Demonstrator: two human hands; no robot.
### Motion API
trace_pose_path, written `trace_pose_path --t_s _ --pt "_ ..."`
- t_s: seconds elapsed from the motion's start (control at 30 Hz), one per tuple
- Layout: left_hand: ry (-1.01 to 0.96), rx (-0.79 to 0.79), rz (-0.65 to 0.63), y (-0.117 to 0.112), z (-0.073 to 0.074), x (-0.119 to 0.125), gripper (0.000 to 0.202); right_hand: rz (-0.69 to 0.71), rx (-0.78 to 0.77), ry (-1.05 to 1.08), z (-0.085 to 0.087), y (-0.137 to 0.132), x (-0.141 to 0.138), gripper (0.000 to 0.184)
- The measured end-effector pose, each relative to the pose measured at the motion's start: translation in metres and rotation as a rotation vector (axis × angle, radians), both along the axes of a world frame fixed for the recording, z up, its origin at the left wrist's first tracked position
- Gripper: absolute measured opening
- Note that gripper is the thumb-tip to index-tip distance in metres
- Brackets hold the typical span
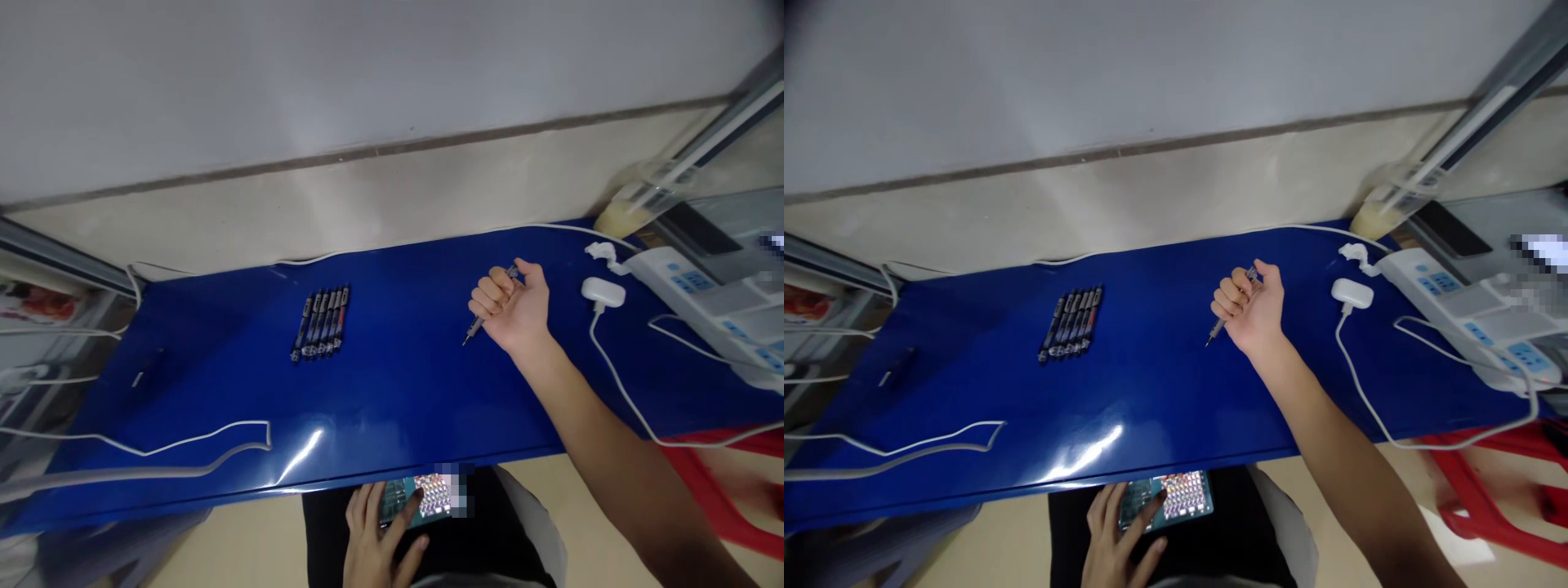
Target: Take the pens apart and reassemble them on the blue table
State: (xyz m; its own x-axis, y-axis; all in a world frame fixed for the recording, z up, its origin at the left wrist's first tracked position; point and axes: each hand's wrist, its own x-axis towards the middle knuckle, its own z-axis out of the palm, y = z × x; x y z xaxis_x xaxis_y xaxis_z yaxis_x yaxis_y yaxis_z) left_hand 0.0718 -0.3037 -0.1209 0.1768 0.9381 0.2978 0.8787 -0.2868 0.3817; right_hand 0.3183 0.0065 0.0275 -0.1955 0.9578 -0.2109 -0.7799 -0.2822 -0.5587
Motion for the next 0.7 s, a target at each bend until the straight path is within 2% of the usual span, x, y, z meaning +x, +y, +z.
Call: trace_pose_path --t_s 0.27,0.7 --pt "0.085 -0.005 -0.044 0.001 -0.0002 0.0002 0.043 -0.017 0.026 0.021 -0.0001 -0.0019 -0.0006 0.044" --pt "-0.028 -0.026 0.0 0.0011 0.0033 0.0032 0.035 -0.047 0.033 -0.008 0.0008 -0.0021 -0.0018 0.049"
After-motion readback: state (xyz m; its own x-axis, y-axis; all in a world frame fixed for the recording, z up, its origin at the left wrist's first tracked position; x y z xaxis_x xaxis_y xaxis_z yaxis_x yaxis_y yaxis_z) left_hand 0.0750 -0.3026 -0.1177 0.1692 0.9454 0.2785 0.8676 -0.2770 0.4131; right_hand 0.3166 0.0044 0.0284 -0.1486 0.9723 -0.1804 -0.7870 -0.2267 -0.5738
